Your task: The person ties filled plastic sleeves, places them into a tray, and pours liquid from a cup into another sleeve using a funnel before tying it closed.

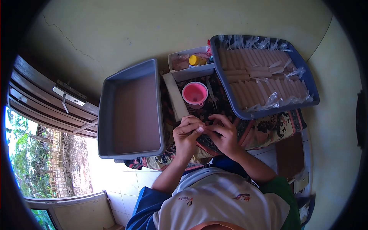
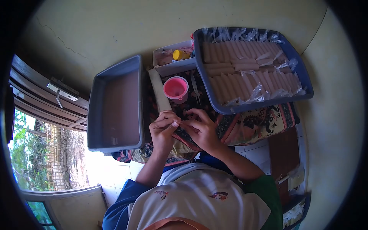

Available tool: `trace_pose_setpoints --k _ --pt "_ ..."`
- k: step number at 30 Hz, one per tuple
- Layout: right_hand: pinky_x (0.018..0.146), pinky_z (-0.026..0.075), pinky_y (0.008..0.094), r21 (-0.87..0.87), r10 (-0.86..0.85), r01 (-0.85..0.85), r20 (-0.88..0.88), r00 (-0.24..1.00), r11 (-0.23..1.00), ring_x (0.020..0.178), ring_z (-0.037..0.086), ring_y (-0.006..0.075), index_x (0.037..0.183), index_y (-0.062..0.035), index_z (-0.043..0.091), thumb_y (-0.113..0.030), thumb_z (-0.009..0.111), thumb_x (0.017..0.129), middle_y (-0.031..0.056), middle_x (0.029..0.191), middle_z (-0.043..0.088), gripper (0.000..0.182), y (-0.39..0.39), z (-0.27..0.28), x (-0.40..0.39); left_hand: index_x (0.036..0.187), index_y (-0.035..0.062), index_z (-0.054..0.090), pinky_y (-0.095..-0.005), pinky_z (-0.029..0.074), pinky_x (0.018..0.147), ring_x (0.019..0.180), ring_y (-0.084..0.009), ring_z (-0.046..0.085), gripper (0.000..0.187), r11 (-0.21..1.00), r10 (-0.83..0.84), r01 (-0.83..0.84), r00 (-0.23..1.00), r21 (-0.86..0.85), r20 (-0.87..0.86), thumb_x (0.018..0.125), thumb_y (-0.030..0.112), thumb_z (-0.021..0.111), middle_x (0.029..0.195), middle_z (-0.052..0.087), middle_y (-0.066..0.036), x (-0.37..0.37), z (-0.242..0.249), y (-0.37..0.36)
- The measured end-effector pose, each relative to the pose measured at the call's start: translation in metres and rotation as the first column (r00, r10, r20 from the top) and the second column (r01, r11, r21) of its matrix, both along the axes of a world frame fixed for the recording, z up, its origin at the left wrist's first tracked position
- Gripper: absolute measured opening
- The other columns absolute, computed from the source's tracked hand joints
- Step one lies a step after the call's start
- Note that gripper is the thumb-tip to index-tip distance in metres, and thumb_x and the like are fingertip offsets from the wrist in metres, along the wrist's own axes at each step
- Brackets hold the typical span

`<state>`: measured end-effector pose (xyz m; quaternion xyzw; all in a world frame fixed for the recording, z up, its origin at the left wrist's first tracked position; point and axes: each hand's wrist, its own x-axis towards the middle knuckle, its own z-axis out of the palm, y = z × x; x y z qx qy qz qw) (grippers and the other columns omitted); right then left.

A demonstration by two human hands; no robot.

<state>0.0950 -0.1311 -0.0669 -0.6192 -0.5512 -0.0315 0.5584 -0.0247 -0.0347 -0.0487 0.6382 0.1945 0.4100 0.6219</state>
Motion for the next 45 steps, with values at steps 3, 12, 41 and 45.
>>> trace_pose_setpoints --k 3,12,41,45 --pt "0.062 0.049 0.0276 -0.032 0.017 -0.019 -0.072 0.997 0.999 0.072 0.059 0.0140 0.090 -0.0047 0.074 -0.003 0.078 0.074 0.0089 0.102 0.061 0.017 -0.003 0.000 0.000 0.081 -0.0006 0.073 -0.0305 0.043 0.086 0.094 -0.0180 0.055 0.009 0.999 -0.009 0.009 1.000 0.033 0.015 0.073 -0.006 0.070 0.082 0.068 -0.005 -0.001 0.007 0.001" --pt "0.060 0.049 0.0289 0.011 0.053 -0.052 -0.057 0.997 0.999 0.071 0.061 0.0162 0.091 -0.0034 0.072 -0.005 0.076 0.077 0.0086 0.098 0.060 0.014 0.000 -0.002 0.004 0.084 -0.0016 0.072 -0.0306 0.044 0.085 0.093 -0.0188 0.056 0.007 0.998 -0.059 0.058 0.995 0.014 0.080 0.078 -0.004 0.070 0.086 0.068 -0.007 0.002 0.018 0.008" --pt "0.061 0.046 0.0312 -0.006 0.163 -0.167 -0.178 0.970 0.986 0.070 0.059 0.0218 0.087 -0.0004 0.062 0.000 0.069 0.081 0.0099 0.087 0.059 0.009 0.005 0.013 -0.001 0.085 0.0031 0.075 -0.0298 0.044 0.084 0.093 -0.0164 0.056 0.012 0.989 0.003 0.002 0.999 0.148 -0.037 0.073 0.000 0.075 0.084 0.068 -0.003 0.008 -0.003 0.015" --pt "0.062 0.046 0.0292 -0.069 0.166 -0.186 -0.222 0.961 0.980 0.072 0.060 0.0195 0.091 0.0005 0.060 0.001 0.066 0.083 0.0100 0.088 0.058 0.010 0.004 -0.001 0.004 0.115 0.0020 0.067 -0.0286 0.046 0.086 0.100 -0.0139 0.056 0.031 0.967 -0.143 0.147 0.989 -0.210 0.036 0.085 0.010 0.070 0.102 0.066 -0.006 0.007 0.004 0.013"
